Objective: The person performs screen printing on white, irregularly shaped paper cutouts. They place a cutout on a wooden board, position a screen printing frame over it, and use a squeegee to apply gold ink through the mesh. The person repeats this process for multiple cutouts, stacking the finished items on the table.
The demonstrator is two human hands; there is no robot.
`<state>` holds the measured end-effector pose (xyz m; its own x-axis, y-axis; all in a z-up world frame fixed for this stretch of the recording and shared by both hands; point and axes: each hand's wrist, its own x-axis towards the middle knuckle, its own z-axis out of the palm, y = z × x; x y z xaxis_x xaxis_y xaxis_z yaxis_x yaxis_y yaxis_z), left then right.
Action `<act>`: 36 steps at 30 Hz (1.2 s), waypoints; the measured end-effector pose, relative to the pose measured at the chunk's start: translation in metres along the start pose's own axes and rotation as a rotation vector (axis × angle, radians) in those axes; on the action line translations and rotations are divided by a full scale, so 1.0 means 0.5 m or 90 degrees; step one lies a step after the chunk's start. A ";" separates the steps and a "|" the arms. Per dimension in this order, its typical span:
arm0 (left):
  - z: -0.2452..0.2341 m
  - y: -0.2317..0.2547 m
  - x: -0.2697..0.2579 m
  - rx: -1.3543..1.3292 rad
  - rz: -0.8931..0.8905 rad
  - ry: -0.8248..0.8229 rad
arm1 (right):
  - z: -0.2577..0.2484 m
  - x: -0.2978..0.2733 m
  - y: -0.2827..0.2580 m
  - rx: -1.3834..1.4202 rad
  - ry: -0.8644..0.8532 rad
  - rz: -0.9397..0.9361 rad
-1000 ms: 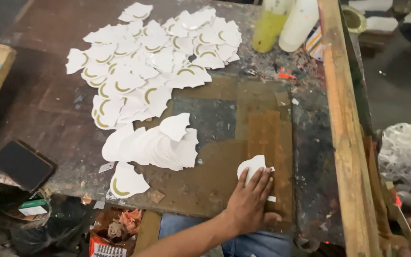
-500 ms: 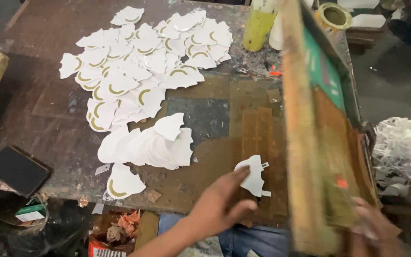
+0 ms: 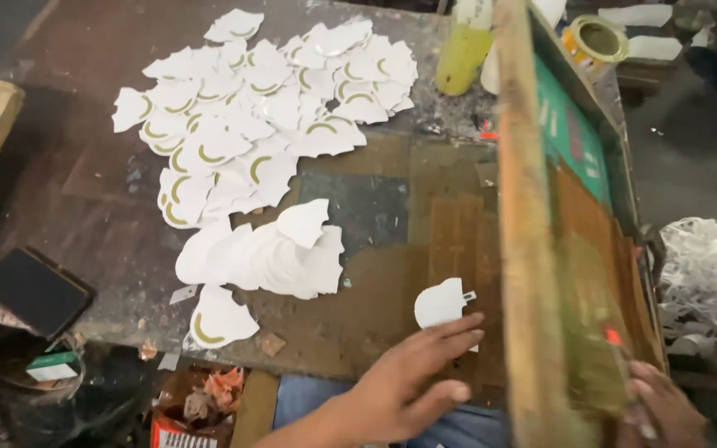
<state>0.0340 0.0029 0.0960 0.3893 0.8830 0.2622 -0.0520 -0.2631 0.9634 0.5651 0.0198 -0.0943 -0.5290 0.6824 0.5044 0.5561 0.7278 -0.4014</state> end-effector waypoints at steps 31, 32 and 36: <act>-0.032 -0.186 -0.066 0.280 -0.353 0.289 | 0.272 0.275 -0.363 0.084 -0.080 0.063; -0.026 -0.188 -0.077 0.276 -0.360 0.291 | 0.270 0.290 -0.375 0.087 -0.088 0.065; -0.033 -0.190 -0.078 0.395 -0.269 0.299 | 0.251 0.419 -0.404 0.065 -0.074 0.151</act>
<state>0.0086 -0.0003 -0.0049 -0.1620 0.9866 0.0190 0.5719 0.0782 0.8166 0.2613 0.0242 -0.0034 -0.4654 0.8332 0.2987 0.6081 0.5462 -0.5761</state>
